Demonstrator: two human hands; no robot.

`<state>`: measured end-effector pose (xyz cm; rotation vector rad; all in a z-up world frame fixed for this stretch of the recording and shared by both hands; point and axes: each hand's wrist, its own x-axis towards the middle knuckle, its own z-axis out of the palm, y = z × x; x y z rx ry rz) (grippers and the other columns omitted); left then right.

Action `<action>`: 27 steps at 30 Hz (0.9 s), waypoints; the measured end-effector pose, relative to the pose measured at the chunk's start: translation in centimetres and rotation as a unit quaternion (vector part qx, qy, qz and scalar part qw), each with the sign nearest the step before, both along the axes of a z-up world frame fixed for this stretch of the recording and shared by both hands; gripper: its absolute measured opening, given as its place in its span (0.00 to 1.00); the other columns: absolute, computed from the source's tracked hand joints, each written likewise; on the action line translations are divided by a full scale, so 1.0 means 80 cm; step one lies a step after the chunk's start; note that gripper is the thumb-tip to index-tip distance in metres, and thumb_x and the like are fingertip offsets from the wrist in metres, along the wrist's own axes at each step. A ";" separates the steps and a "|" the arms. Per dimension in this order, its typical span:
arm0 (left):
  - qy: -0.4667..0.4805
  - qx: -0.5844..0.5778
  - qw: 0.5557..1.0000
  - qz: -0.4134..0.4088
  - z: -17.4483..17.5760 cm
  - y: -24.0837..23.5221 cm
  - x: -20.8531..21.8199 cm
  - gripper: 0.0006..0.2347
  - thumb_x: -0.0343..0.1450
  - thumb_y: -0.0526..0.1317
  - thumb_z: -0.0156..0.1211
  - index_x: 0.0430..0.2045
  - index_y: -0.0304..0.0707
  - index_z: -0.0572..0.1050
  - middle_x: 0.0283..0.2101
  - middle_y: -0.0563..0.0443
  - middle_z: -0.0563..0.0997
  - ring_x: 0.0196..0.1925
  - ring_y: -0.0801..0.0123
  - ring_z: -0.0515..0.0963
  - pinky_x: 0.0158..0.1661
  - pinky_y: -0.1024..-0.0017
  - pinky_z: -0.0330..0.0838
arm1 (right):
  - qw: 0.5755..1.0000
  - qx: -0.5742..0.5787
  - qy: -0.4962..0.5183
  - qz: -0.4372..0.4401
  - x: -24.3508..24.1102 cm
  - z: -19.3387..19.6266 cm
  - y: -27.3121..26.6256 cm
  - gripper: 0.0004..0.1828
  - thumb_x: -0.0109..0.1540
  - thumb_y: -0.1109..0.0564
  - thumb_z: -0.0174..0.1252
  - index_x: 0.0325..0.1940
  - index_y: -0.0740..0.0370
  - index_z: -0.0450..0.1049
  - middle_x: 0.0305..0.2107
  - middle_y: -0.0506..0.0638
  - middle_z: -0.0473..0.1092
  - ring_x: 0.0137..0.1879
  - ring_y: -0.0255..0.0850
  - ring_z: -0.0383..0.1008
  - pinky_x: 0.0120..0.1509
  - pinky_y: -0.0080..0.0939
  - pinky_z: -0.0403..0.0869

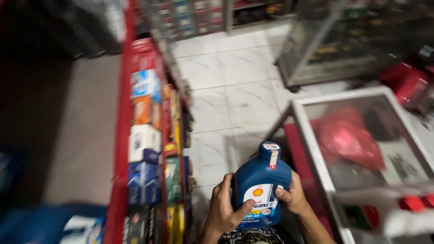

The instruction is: The person repeatedly picks up blue and white plastic bottles from a glass display counter and places them onto a red metal shelf. The person handles the bottles one by one, moving them from the counter to the shelf in a repetitive sequence.

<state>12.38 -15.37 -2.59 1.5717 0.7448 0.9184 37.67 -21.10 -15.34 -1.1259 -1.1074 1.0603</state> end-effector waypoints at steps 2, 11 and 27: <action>0.014 0.007 0.998 0.061 0.009 0.002 -0.019 0.25 0.65 0.46 0.68 0.49 0.26 0.70 0.40 0.35 0.85 0.42 0.52 0.89 0.44 0.62 0.81 | 0.999 0.006 0.008 0.044 -0.011 -0.005 0.033 0.44 0.54 0.33 0.68 0.58 0.72 0.70 0.43 0.56 0.77 0.49 0.41 0.78 0.55 0.43 0.76; 0.141 0.125 0.882 0.431 0.023 0.039 -0.058 0.34 0.57 0.49 0.78 0.52 0.27 0.69 0.40 0.29 0.81 0.41 0.40 0.82 0.42 0.53 0.74 | 0.951 0.120 -0.010 0.284 -0.118 0.055 0.225 0.47 0.56 0.32 0.67 0.62 0.73 0.67 0.51 0.57 0.73 0.56 0.42 0.74 0.62 0.42 0.73; 0.403 0.381 0.682 0.478 0.104 0.144 -0.113 0.33 0.51 0.49 0.77 0.51 0.39 0.76 0.57 0.45 0.76 0.61 0.49 0.71 0.65 0.40 0.58 | 0.805 0.273 0.028 0.527 -0.237 0.138 0.476 0.32 0.61 0.55 0.66 0.66 0.63 0.63 0.65 0.61 0.67 0.69 0.51 0.70 0.76 0.50 0.69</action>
